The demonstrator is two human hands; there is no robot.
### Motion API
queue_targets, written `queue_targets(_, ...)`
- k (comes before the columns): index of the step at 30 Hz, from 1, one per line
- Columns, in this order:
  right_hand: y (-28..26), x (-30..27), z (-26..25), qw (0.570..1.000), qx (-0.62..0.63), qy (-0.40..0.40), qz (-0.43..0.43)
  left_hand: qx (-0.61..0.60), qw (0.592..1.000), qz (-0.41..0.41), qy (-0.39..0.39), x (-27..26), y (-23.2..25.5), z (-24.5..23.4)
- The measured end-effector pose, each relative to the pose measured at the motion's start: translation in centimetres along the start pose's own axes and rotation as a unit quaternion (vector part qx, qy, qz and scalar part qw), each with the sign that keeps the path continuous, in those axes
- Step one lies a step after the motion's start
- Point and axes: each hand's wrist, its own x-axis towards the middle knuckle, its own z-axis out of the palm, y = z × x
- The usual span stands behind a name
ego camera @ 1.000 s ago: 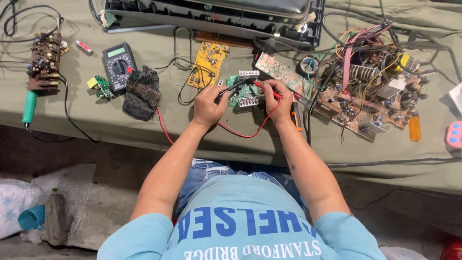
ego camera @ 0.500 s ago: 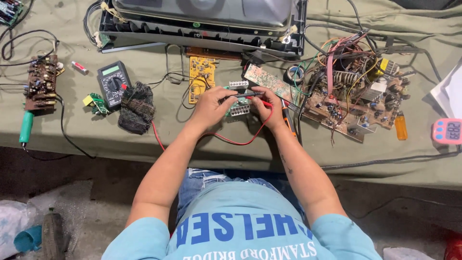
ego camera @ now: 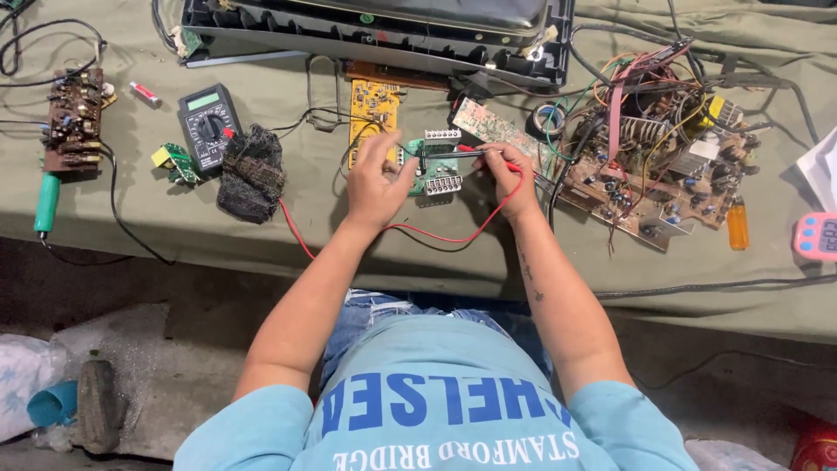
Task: Testing electrical components on a circuit board using a digital multimeter to diagnose issues.
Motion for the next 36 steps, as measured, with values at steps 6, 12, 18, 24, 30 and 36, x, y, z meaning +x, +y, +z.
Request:
queue_targets(6,1.8,0.5,-0.6,0.995,0.080,0.062,0.020,-0.112,0.981,-0.112,-0.112,-2.4,0.1,1.7)
queue_targets(12,2.9,-0.6,-0.3,0.993,0.076,0.038,0.078,-0.364,0.875,-0.281,-0.152,0.3,-0.4,3.7)
queue_targets(18,1.1,-1.2,1.1,0.996,0.073,0.036,0.048,-0.411,0.875,-0.208,-0.151,0.7,-0.7,6.1)
queue_targets(24,1.4,-1.3,1.3,1.000,-0.008,0.028,0.001,-0.177,0.968,-0.092,-0.153,2.1,3.4,-2.1)
queue_targets(30,-0.5,-2.1,1.7,0.997,-0.069,0.022,0.038,0.186,0.959,0.008,0.215,4.2,-5.1,-17.1)
queue_targets(36,-1.6,-2.8,3.0,0.993,-0.104,0.050,-0.004,0.312,0.911,-0.209,0.169,4.5,-15.0,-22.7)
